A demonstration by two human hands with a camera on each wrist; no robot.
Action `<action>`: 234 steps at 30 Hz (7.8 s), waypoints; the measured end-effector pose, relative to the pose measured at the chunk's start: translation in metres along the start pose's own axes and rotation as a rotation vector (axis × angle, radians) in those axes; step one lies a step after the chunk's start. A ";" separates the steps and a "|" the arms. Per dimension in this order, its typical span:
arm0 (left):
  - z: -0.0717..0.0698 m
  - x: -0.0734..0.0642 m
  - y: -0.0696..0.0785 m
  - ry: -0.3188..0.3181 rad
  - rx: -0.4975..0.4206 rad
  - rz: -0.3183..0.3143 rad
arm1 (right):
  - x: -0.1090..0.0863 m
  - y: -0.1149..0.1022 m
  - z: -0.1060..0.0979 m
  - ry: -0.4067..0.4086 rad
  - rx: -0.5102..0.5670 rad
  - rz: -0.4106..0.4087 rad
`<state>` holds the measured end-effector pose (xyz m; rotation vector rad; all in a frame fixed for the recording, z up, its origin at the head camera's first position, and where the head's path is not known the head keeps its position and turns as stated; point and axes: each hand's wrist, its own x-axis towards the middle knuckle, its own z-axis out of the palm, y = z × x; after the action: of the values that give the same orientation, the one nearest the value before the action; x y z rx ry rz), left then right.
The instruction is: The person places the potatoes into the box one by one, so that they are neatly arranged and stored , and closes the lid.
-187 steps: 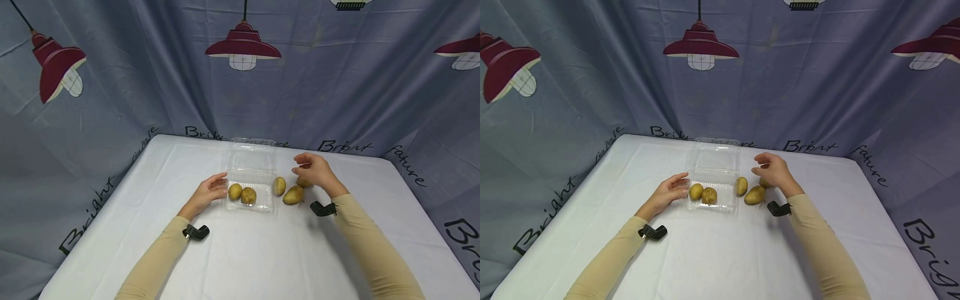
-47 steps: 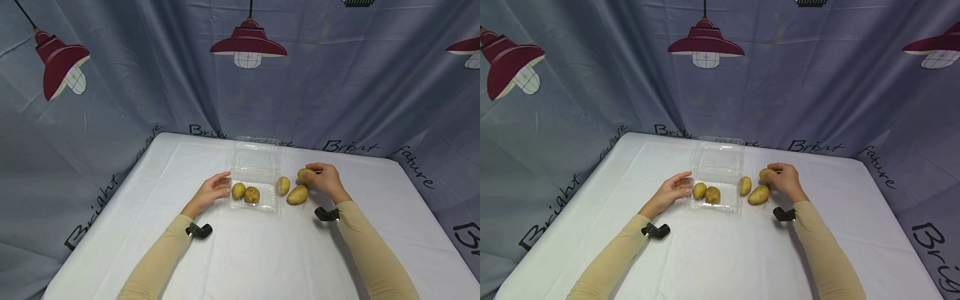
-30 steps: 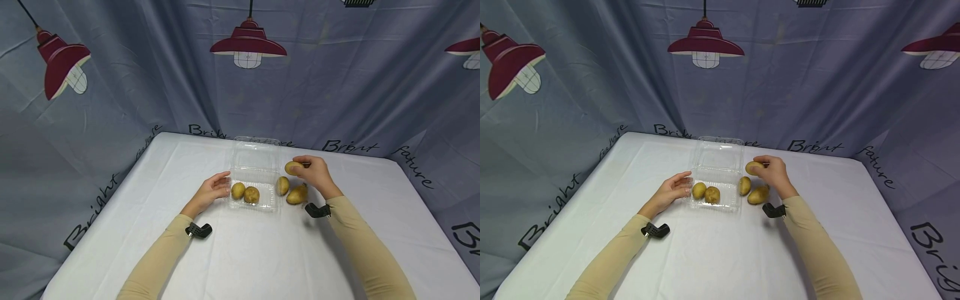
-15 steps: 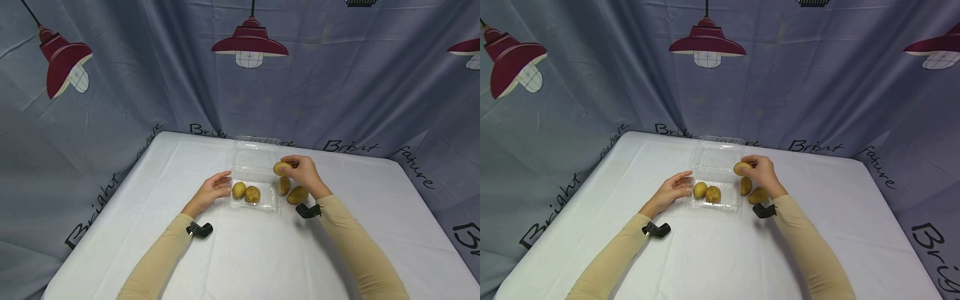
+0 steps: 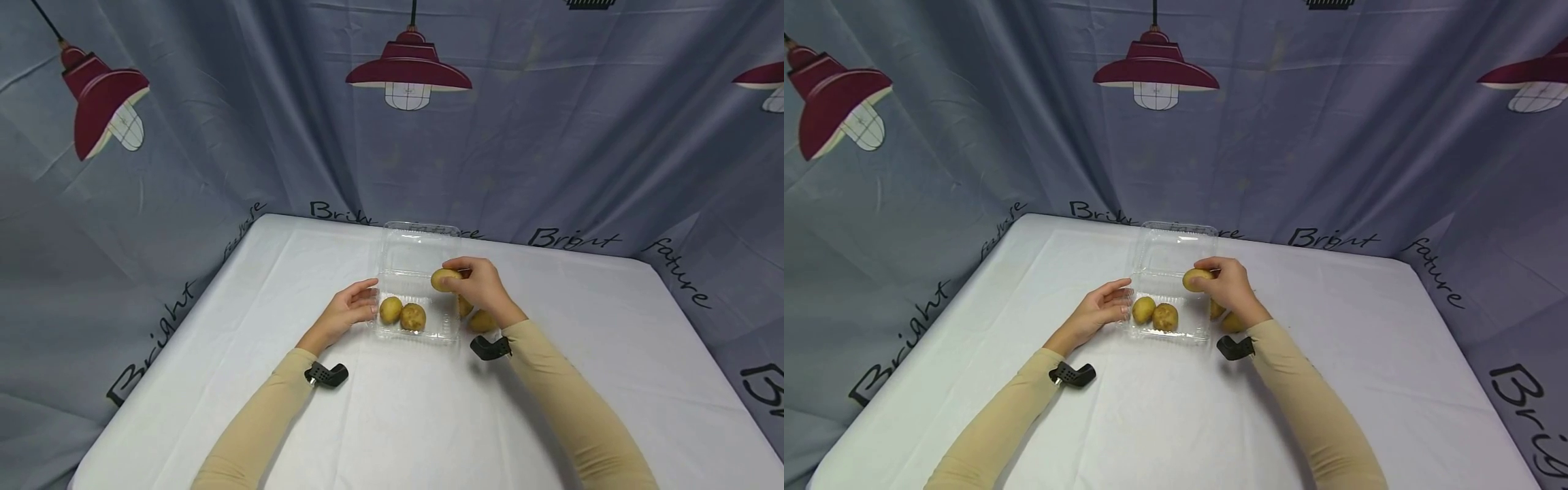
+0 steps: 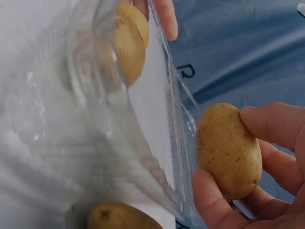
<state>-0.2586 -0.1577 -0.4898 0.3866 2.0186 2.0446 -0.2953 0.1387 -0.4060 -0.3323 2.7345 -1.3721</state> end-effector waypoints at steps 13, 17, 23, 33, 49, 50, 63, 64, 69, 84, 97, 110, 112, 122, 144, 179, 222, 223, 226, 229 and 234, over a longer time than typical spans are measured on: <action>-0.001 0.001 -0.001 -0.009 -0.010 0.009 | 0.000 -0.007 0.021 -0.053 -0.028 -0.031; -0.001 0.001 -0.001 -0.013 -0.007 0.007 | 0.000 -0.008 0.026 -0.077 -0.016 -0.034; -0.002 0.001 -0.001 -0.006 -0.009 -0.006 | 0.000 -0.009 0.033 -0.100 -0.006 -0.045; -0.001 0.000 0.000 -0.005 -0.008 -0.007 | 0.002 -0.012 0.043 -0.101 -0.030 -0.063; -0.002 0.000 -0.001 0.004 0.001 -0.011 | 0.001 -0.016 0.050 -0.136 -0.038 -0.008; -0.003 0.000 -0.001 0.004 0.002 -0.014 | 0.001 -0.016 0.050 -0.139 -0.029 -0.013; -0.003 0.000 0.000 0.001 0.007 -0.014 | 0.001 -0.011 0.055 -0.173 -0.044 -0.034; -0.003 0.001 0.000 0.000 0.006 -0.012 | 0.001 -0.011 0.055 -0.172 -0.042 -0.036; -0.003 0.000 -0.001 -0.001 0.009 -0.008 | 0.002 -0.013 0.055 -0.162 -0.034 -0.055; -0.001 0.001 0.002 0.003 -0.007 -0.014 | -0.002 -0.015 0.038 -0.149 -0.016 -0.015; -0.002 0.001 0.002 -0.001 -0.004 -0.016 | -0.008 -0.004 -0.006 -0.089 0.021 0.036; -0.002 0.001 0.000 -0.003 0.007 -0.017 | -0.024 0.037 -0.043 -0.024 0.014 0.120; -0.002 0.001 0.000 -0.003 0.007 -0.016 | -0.027 0.041 -0.047 -0.011 0.000 0.129; -0.001 0.000 0.000 -0.010 0.000 -0.004 | -0.039 0.064 -0.055 0.002 -0.033 0.146; -0.003 -0.001 0.000 -0.008 0.007 -0.006 | -0.046 0.081 -0.040 -0.025 0.005 0.156; -0.003 0.000 -0.001 -0.001 0.006 -0.021 | -0.044 0.069 -0.034 -0.101 -0.192 0.154; -0.003 0.000 0.002 -0.001 -0.001 -0.008 | -0.053 0.074 -0.039 -0.120 0.000 0.174; -0.002 0.000 0.002 -0.001 0.000 -0.007 | -0.053 0.074 -0.039 -0.123 0.010 0.181; -0.002 0.000 0.002 -0.001 0.005 -0.005 | -0.053 0.075 -0.039 -0.129 0.055 0.213; -0.003 0.001 0.001 0.001 0.006 -0.006 | -0.052 0.076 -0.039 -0.126 0.079 0.225; -0.003 0.001 0.001 -0.001 0.000 -0.012 | -0.052 0.078 -0.039 -0.126 0.117 0.243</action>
<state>-0.2608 -0.1598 -0.4891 0.3741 2.0161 2.0367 -0.2632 0.2253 -0.4469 -0.0735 2.4836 -1.3862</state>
